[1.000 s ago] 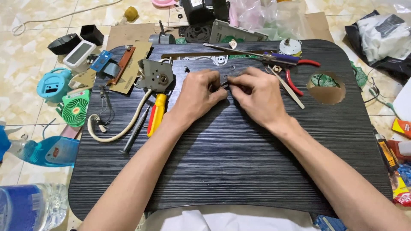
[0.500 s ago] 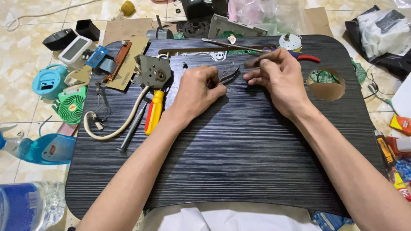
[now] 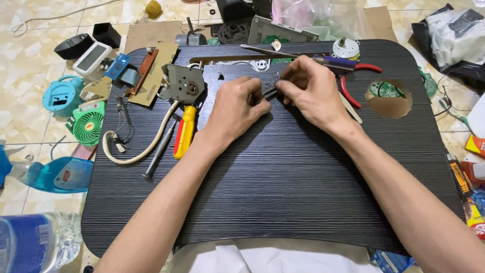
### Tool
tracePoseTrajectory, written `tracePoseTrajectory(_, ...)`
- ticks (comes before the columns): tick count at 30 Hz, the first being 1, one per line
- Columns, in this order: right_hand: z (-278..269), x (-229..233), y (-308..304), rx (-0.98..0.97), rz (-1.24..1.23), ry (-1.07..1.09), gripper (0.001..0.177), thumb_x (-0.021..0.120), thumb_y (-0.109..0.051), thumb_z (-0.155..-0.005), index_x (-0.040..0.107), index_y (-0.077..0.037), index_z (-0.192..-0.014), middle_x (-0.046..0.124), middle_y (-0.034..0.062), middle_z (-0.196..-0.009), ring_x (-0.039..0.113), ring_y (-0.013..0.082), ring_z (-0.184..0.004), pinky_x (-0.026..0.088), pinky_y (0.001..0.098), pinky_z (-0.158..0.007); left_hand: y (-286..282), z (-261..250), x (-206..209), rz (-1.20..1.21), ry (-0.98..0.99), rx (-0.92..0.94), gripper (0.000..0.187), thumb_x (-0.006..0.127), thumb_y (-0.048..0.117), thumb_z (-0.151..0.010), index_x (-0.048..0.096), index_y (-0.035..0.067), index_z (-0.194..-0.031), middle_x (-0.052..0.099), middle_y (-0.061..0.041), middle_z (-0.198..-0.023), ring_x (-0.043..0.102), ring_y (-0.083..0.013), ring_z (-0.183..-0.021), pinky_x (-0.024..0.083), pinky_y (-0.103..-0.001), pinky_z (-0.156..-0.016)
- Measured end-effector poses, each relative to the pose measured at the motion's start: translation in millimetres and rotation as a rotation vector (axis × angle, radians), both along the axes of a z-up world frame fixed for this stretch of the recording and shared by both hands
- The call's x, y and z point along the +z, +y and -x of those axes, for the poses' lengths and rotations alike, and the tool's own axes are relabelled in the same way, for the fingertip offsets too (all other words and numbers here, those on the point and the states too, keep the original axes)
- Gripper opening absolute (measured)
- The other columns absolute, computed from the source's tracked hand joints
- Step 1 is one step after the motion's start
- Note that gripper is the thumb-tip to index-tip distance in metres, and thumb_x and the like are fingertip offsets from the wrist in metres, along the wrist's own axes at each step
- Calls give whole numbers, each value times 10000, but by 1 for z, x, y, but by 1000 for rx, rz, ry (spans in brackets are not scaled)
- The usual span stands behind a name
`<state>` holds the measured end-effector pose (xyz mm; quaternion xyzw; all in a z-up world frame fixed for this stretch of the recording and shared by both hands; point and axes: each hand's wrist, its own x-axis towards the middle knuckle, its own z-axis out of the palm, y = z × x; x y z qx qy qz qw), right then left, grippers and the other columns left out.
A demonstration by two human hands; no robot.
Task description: Cleaning and sanding small mechanical components using sandpaper on a portable workbench.
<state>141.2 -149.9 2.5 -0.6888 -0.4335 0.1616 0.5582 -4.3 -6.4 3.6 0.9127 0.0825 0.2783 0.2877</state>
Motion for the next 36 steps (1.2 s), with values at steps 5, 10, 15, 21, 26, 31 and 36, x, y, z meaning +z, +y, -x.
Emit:
tracePoseTrajectory(5, 10, 5, 1, -120, 16, -296, 137, 743, -50, -944, 767, -97, -1071, 737, 73, -784, 728, 142, -602, 568, 255, -522, -3, 1, -7, -147, 20, 4, 178, 759, 143, -832, 612, 58, -888, 568, -132, -784, 663, -343, -748, 569, -463, -625)
tracePoseTrajectory(10, 15, 10, -6, -227, -16, -526, 253, 725, 38, -930, 746, -24, -1175, 696, 159, -819, 724, 283, -644, 578, 364, -542, -8, -2, -7, -318, 35, 64, 165, 725, 177, -902, 599, 85, -956, 537, -95, -886, 653, -302, -870, 584, -461, -756)
tracePoseTrajectory(15, 23, 11, -12, -313, 37, -708, 258, 697, 42, -861, 696, 7, -1117, 502, 185, -1058, 663, 429, -945, 582, 505, -797, -17, 8, 3, -327, -97, 149, 382, 506, 434, -1068, 629, 109, -909, 576, -55, -784, 680, -285, -851, 507, -511, -941)
tracePoseTrajectory(21, 45, 5, 23, -166, -91, -838, 74, 720, -75, -939, 715, -62, -1012, 559, 133, -952, 645, 378, -949, 551, 439, -801, -13, 31, 6, -483, -180, 258, 126, 733, 120, -873, 690, 127, -991, 638, -78, -890, 666, -294, -1026, 481, -492, -1048)
tracePoseTrajectory(26, 67, -6, 58, -121, -156, -791, 148, 718, -172, -965, 654, -93, -857, 548, 86, -873, 615, 321, -883, 523, 429, -766, -9, 72, 14, -332, -225, 344, 163, 721, 84, -900, 680, 160, -1039, 603, -1, -806, 622, -228, -871, 514, -386, -831)
tracePoseTrajectory(31, 106, 3, 80, -48, -214, -762, 111, 742, -130, -910, 675, -117, -998, 572, 68, -905, 631, 325, -904, 536, 452, -777, 8, 96, 28, -75, -283, 474, 105, 694, 51, -911, 704, 124, -986, 703, -72, -792, 681, -295, -797, 554, -404, -736)
tracePoseTrajectory(36, 134, 3, 96, 65, -220, -762, 97, 728, -178, -918, 668, -127, -974, 564, 59, -924, 619, 302, -901, 536, 431, -777, 50, 116, 26, -196, -174, 717, 105, 726, 52, -828, 719, 99, -922, 621, -86, -843, 648, -310, -780, 527, -425, -722)
